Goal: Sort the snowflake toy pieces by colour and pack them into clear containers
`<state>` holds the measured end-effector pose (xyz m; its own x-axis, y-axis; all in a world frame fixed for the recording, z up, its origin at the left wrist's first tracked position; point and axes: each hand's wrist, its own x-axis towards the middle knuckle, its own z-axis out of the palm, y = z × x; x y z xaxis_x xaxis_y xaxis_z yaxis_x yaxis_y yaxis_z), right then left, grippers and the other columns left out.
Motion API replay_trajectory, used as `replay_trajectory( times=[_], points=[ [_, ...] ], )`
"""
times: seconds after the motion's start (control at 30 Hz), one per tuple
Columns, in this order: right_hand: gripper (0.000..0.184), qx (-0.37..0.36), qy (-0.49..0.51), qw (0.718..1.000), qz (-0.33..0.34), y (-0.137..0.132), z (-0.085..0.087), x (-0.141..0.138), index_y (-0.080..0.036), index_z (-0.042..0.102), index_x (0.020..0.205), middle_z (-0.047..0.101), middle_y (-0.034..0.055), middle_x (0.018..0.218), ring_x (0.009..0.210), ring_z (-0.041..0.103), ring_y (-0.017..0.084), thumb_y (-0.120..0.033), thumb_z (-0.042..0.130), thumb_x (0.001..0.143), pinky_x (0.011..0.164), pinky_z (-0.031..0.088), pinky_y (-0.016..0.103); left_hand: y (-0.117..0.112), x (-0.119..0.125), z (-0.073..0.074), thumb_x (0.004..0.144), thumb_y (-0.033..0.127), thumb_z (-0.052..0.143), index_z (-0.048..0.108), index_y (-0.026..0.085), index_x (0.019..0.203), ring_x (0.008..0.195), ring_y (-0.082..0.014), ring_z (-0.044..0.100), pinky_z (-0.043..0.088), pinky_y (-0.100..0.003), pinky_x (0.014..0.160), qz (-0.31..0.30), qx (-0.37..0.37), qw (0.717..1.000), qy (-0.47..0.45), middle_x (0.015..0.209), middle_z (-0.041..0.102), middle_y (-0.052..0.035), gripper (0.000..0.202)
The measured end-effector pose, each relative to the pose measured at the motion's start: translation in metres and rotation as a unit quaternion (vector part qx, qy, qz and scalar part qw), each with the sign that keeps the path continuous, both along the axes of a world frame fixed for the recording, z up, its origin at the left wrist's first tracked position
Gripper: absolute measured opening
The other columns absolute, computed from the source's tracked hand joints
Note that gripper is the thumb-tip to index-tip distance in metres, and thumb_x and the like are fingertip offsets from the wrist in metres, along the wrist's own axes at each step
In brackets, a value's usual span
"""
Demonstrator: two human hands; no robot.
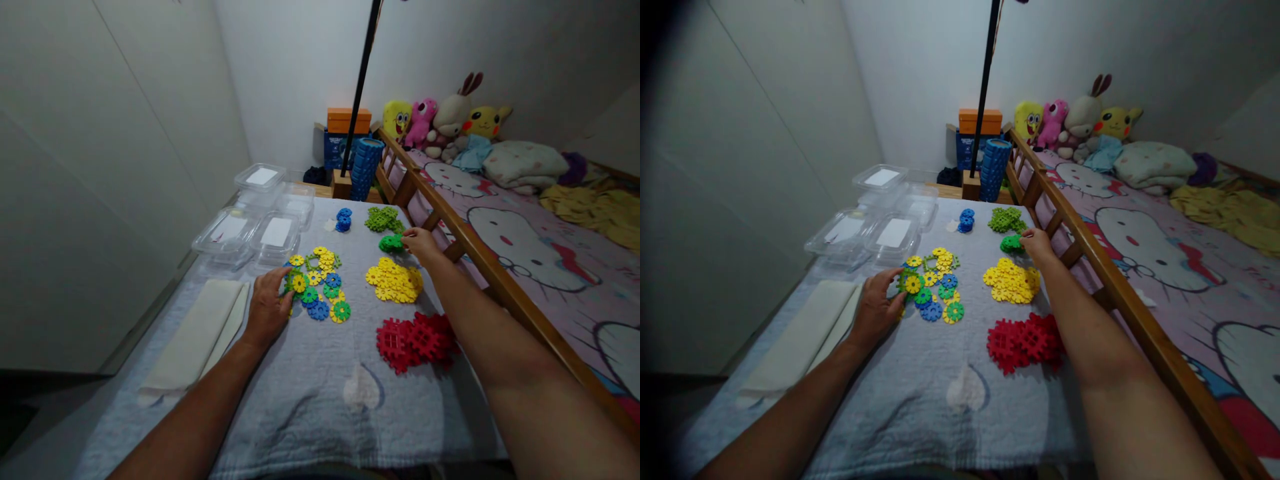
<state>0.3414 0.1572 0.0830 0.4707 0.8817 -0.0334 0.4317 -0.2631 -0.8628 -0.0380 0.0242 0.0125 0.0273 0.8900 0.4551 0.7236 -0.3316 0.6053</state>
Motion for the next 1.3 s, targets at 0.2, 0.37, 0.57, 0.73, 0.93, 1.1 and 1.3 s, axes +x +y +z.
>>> replay_trajectory(
  times=[0.2, 0.37, 0.57, 0.73, 0.93, 1.1, 1.3],
  points=[
    [0.016, 0.000, 0.059, 0.997, -0.058, 0.010, -0.004, 0.006, -0.018, 0.055, 0.071, 0.052, -0.0051, 0.054, 0.052, 0.051, 0.009, -0.008, 0.068, 0.071, 0.047, 0.036, 0.019, 0.000, 0.001, 0.002, 0.087, 0.022, 0.054, 0.059, 0.023, 0.124, 0.124, -0.0271, 0.057, 0.049, -0.046, 0.107, -0.005, 0.013, 0.997, -0.074, 0.131, 0.060, -0.0105, 0.037],
    [0.017, -0.011, 0.061, 0.995, -0.083, 0.016, -0.010, 0.011, -0.018, 0.055, 0.072, 0.049, -0.0069, 0.051, 0.049, 0.048, 0.009, -0.012, 0.071, 0.070, 0.045, 0.034, 0.018, 0.002, -0.001, 0.003, 0.090, 0.034, 0.058, 0.062, 0.023, 0.116, 0.121, -0.0263, 0.059, 0.048, -0.045, 0.108, -0.019, -0.005, 0.996, -0.085, 0.126, 0.063, -0.0094, 0.029],
    [0.013, -0.005, 0.052, 0.994, -0.093, 0.022, -0.018, 0.017, -0.018, 0.057, 0.071, 0.049, -0.0065, 0.051, 0.047, 0.045, 0.009, -0.011, 0.069, 0.070, 0.046, 0.034, 0.021, 0.006, -0.006, -0.004, 0.090, 0.040, 0.057, 0.063, 0.023, 0.116, 0.121, -0.0294, 0.059, 0.044, -0.048, 0.109, 0.005, -0.015, 0.999, -0.043, 0.125, 0.067, -0.0099, 0.032],
    [0.013, 0.008, 0.020, 0.995, -0.099, 0.024, -0.027, 0.022, -0.017, 0.058, 0.069, 0.048, -0.0066, 0.051, 0.050, 0.044, 0.009, -0.008, 0.066, 0.068, 0.048, 0.033, 0.021, 0.009, -0.007, -0.011, 0.087, 0.033, 0.056, 0.063, 0.022, 0.117, 0.123, -0.0305, 0.058, 0.043, -0.049, 0.109, 0.015, -0.022, 0.999, -0.021, 0.129, 0.066, -0.0110, 0.033],
    [0.014, 0.038, -0.023, 0.993, -0.105, 0.023, -0.028, 0.027, -0.018, 0.058, 0.071, 0.052, -0.0052, 0.059, 0.058, 0.048, 0.010, -0.007, 0.064, 0.066, 0.055, 0.036, 0.021, 0.009, -0.007, -0.014, 0.083, 0.027, 0.053, 0.064, 0.020, 0.117, 0.123, -0.0309, 0.059, 0.044, -0.048, 0.109, 0.022, -0.020, 1.000, -0.005, 0.129, 0.066, -0.0122, 0.036],
    [0.012, 0.114, -0.071, 0.990, -0.031, 0.017, -0.006, -0.004, -0.018, 0.063, 0.078, 0.063, -0.0005, 0.071, 0.068, 0.056, 0.015, -0.014, 0.064, 0.067, 0.063, 0.042, 0.023, 0.009, -0.007, -0.014, 0.082, 0.020, 0.049, 0.063, 0.016, 0.118, 0.121, -0.0314, 0.060, 0.044, -0.049, 0.109, 0.030, -0.032, 0.999, 0.026, 0.125, 0.068, -0.0144, 0.039],
    [0.010, 0.071, -0.111, 0.931, 0.342, -0.022, 0.014, -0.104, -0.016, 0.068, 0.084, 0.066, -0.0002, 0.075, 0.067, 0.057, 0.013, -0.018, 0.060, 0.079, 0.067, 0.044, 0.025, 0.007, -0.006, -0.013, 0.080, 0.018, 0.050, 0.063, 0.016, 0.122, 0.118, -0.0307, 0.062, 0.047, -0.050, 0.107, 0.009, -0.064, 0.998, 0.023, 0.122, 0.070, -0.0136, 0.044]
  ],
)
